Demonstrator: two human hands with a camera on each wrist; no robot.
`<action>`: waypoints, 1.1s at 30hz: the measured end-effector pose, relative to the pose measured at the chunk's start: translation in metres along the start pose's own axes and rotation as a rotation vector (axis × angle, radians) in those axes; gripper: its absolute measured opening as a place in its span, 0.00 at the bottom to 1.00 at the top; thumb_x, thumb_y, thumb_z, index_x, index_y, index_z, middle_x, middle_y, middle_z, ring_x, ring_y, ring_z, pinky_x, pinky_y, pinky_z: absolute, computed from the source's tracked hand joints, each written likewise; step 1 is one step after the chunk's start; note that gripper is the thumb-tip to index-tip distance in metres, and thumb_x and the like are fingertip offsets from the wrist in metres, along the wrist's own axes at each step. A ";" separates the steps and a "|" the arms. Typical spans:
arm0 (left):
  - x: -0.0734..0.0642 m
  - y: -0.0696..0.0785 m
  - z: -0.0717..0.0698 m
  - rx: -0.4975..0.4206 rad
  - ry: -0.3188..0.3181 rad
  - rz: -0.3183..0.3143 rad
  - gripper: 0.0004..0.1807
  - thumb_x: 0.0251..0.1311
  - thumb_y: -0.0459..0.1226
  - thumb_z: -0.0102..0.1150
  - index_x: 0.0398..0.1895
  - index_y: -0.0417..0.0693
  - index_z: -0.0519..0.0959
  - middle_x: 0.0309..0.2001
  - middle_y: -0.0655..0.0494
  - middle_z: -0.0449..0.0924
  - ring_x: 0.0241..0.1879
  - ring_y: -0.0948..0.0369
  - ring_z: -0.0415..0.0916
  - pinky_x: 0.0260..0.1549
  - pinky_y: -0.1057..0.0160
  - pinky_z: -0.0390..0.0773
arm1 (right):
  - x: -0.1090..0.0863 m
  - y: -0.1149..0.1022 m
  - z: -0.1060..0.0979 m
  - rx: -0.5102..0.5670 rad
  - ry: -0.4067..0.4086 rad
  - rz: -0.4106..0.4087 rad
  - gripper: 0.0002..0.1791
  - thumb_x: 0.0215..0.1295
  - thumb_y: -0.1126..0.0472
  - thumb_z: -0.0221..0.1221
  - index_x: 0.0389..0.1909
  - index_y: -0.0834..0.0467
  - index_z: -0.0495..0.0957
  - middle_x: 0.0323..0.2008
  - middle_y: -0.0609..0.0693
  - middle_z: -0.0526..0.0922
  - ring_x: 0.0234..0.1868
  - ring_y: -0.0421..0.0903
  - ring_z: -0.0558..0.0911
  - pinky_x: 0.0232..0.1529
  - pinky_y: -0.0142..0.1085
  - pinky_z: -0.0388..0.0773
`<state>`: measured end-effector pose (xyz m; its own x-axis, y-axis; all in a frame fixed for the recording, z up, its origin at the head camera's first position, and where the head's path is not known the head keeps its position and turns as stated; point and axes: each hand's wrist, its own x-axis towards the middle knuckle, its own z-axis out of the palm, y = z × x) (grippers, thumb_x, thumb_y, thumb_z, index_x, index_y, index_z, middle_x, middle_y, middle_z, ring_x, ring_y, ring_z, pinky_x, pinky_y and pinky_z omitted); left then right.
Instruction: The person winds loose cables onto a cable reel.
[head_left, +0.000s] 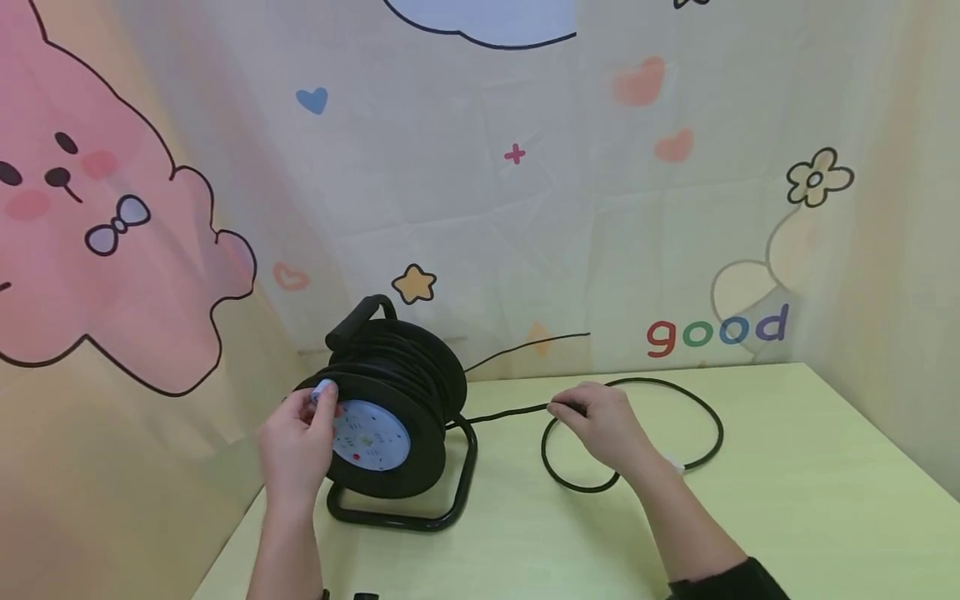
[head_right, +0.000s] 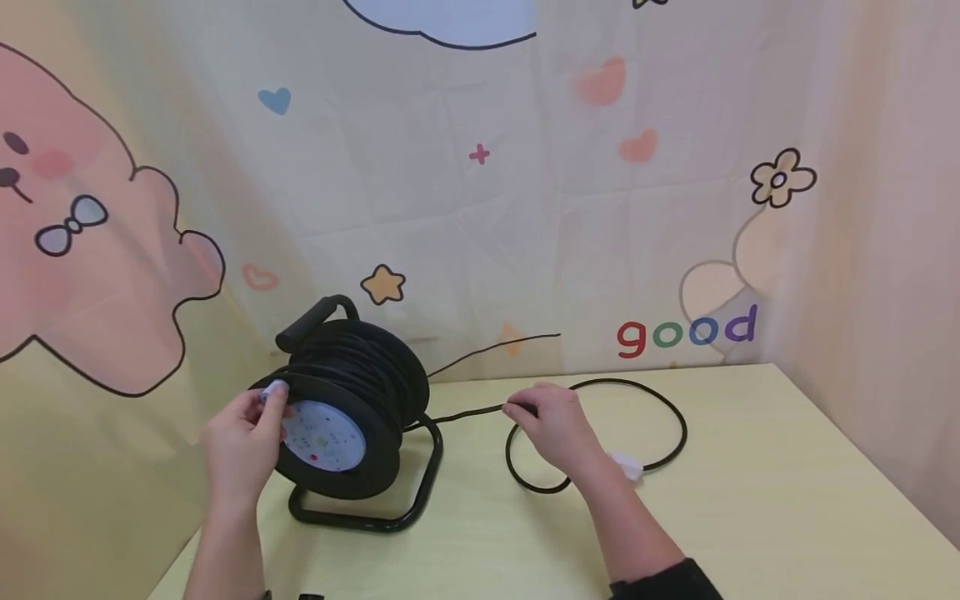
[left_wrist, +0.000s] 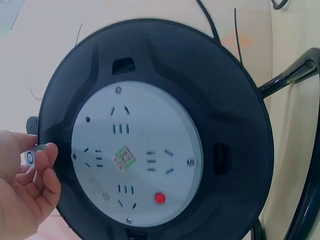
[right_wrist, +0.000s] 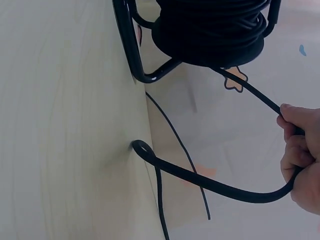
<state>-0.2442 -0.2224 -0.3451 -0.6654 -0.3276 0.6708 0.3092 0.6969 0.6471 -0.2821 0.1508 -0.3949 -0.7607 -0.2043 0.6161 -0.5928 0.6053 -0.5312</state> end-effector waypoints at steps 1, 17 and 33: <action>-0.001 0.002 0.001 0.011 0.002 0.025 0.18 0.65 0.51 0.56 0.30 0.45 0.81 0.21 0.58 0.80 0.18 0.63 0.72 0.19 0.65 0.71 | 0.000 -0.002 0.002 0.010 -0.001 0.006 0.02 0.60 0.59 0.65 0.32 0.52 0.85 0.30 0.40 0.81 0.32 0.36 0.77 0.33 0.38 0.78; -0.019 0.030 0.015 0.004 -0.113 0.249 0.14 0.64 0.44 0.59 0.26 0.44 0.78 0.17 0.61 0.76 0.16 0.65 0.66 0.12 0.62 0.68 | 0.006 -0.022 0.027 0.096 0.005 0.063 0.04 0.61 0.61 0.64 0.34 0.56 0.86 0.32 0.44 0.83 0.33 0.38 0.79 0.35 0.39 0.79; -0.031 0.042 0.031 0.043 -0.284 0.338 0.23 0.64 0.43 0.59 0.10 0.55 0.66 0.10 0.67 0.65 0.11 0.68 0.60 0.08 0.64 0.61 | 0.010 -0.033 0.045 0.376 -0.174 0.245 0.10 0.64 0.66 0.60 0.44 0.58 0.84 0.39 0.49 0.85 0.42 0.39 0.80 0.49 0.48 0.75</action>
<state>-0.2319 -0.1633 -0.3500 -0.6938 0.1072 0.7121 0.5170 0.7625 0.3890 -0.2823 0.0943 -0.3967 -0.9037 -0.2361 0.3572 -0.4210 0.3378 -0.8418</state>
